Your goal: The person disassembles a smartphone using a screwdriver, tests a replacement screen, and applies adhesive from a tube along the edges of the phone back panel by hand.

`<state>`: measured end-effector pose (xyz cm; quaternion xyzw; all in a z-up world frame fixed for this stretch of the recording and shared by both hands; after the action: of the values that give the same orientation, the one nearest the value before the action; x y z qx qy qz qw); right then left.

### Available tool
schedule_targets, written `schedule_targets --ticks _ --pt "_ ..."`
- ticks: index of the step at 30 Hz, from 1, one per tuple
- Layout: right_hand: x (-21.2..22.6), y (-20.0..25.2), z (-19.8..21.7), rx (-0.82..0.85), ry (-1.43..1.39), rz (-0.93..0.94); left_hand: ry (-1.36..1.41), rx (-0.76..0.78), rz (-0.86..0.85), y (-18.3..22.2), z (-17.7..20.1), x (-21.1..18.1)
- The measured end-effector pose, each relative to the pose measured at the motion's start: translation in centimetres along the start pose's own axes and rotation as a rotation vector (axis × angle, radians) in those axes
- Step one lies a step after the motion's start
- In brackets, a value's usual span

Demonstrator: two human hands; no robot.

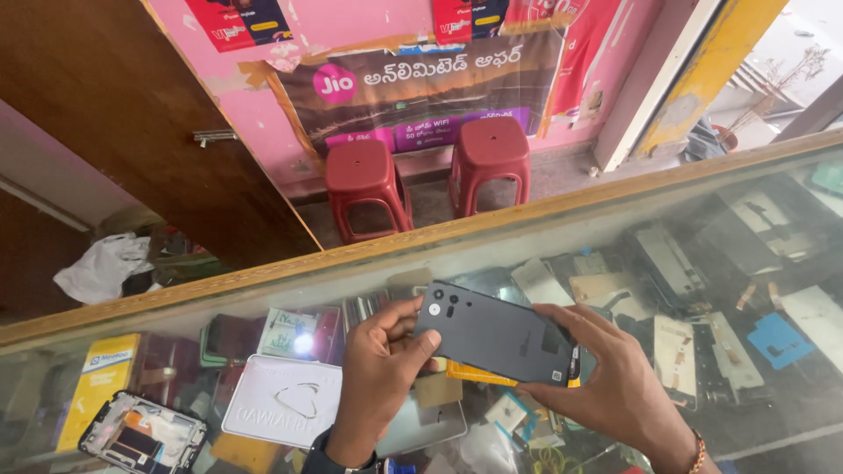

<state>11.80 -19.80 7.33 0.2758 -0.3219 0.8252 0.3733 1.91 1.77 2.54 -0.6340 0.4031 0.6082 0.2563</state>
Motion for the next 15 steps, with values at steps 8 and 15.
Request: schedule_targets --ticks 8,15 --pt "-1.5 0.1 -0.9 0.017 0.032 -0.062 0.155 0.057 0.085 -0.4 0.6 0.9" --pt "-2.6 0.5 -1.4 0.047 0.128 -0.161 0.146 0.023 0.025 -0.2 0.3 2.1"
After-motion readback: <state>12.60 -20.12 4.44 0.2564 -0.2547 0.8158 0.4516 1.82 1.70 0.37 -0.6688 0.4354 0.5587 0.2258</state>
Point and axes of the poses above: each hand's wrist, its own y-axis away from the middle knuckle, its own z-axis out of the back of the hand, x = y × z, the point moved 6 cm from there along -y, towards the middle knuckle, and after that the axes turned 8 degrees about -x, right-handed, at the moved point
